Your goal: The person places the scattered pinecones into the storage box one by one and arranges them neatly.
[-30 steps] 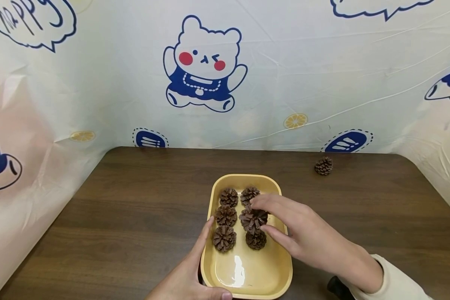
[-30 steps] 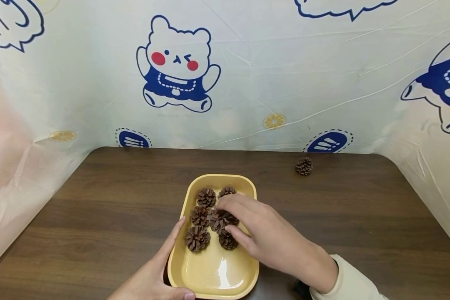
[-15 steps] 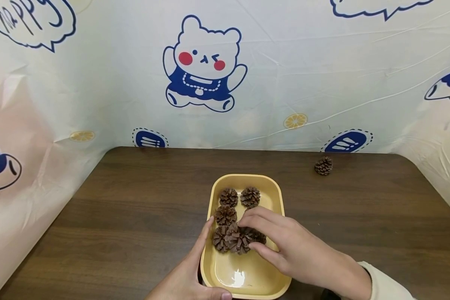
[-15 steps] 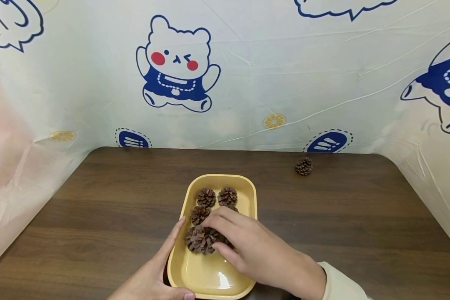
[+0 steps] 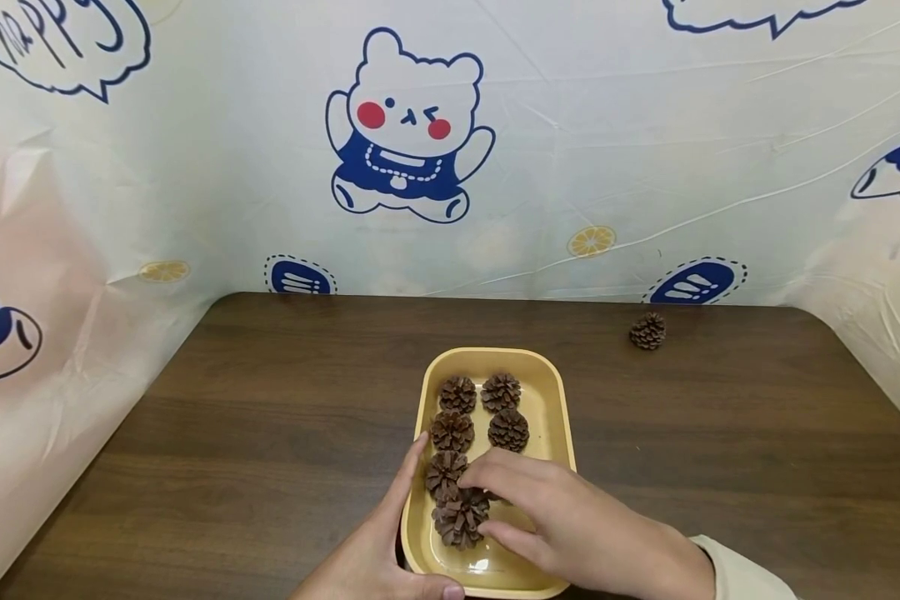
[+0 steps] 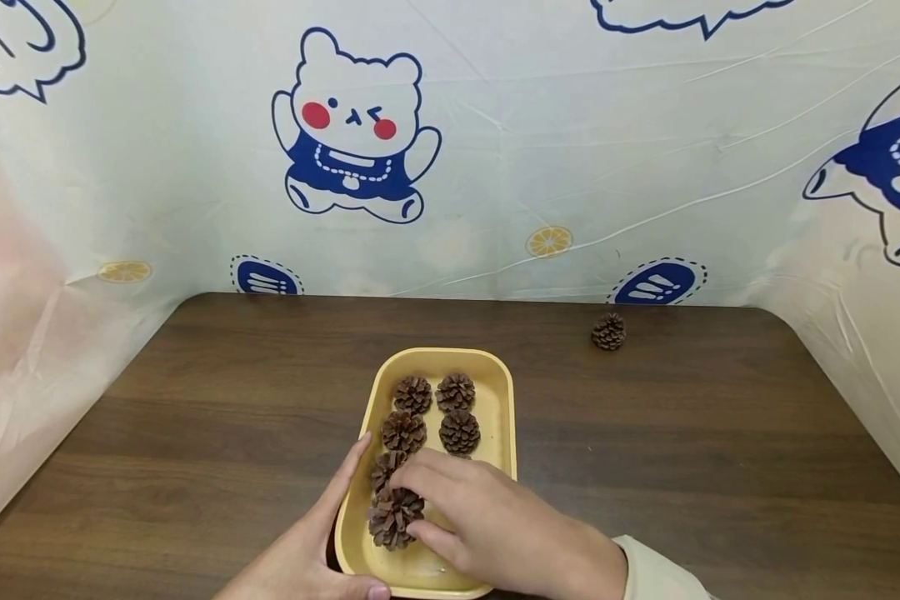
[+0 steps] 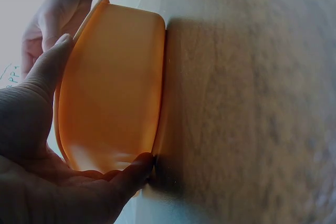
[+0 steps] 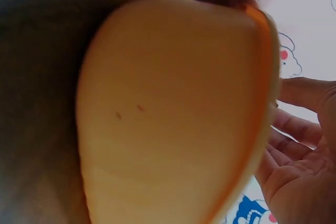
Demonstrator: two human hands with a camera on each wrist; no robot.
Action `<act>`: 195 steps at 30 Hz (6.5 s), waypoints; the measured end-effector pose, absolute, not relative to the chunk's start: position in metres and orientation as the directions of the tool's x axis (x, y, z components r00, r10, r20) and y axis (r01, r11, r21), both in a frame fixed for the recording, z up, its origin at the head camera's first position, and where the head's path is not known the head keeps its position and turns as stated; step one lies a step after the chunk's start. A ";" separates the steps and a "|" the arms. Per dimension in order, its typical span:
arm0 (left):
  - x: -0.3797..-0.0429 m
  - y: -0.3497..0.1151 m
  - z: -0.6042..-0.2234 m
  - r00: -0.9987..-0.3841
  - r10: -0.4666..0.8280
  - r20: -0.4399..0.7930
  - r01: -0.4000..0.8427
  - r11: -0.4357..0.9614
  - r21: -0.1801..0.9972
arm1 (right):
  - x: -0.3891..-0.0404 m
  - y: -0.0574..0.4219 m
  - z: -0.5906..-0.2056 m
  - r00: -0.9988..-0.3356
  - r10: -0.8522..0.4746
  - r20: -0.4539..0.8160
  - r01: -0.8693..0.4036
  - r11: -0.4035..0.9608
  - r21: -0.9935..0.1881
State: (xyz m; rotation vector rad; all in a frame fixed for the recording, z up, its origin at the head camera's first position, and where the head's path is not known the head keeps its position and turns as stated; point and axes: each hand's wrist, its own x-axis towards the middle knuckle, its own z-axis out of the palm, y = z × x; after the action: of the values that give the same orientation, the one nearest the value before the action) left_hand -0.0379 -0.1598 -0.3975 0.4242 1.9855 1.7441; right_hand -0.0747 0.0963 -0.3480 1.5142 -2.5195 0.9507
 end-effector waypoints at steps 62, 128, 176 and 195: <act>-0.039 -0.159 -0.398 -0.841 0.493 -0.223 -0.146 0.190 0.971 | -0.070 0.067 -0.374 -0.558 -0.791 0.253 -0.805 0.441 -0.396; -0.037 -0.160 -0.399 -0.881 0.444 -0.166 -0.009 0.334 0.942 | -0.092 0.101 -0.352 -0.662 -0.642 0.388 -0.750 0.559 -0.354; -0.039 -0.161 -0.401 -0.876 0.456 -0.154 -0.020 0.286 0.958 | -0.161 0.175 -0.359 -0.825 -0.351 0.442 -0.530 0.751 -0.394; -0.039 -0.162 -0.401 -0.875 0.458 -0.158 -0.026 0.281 0.959 | -0.204 0.216 -0.373 -0.885 -0.293 0.361 -0.439 0.782 -0.442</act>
State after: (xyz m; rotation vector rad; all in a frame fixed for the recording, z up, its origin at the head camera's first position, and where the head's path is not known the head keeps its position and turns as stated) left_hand -0.0386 -0.1619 -0.4015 0.3885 2.1522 1.6233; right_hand -0.2042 0.2162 -0.3729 0.5664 -2.7015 0.7686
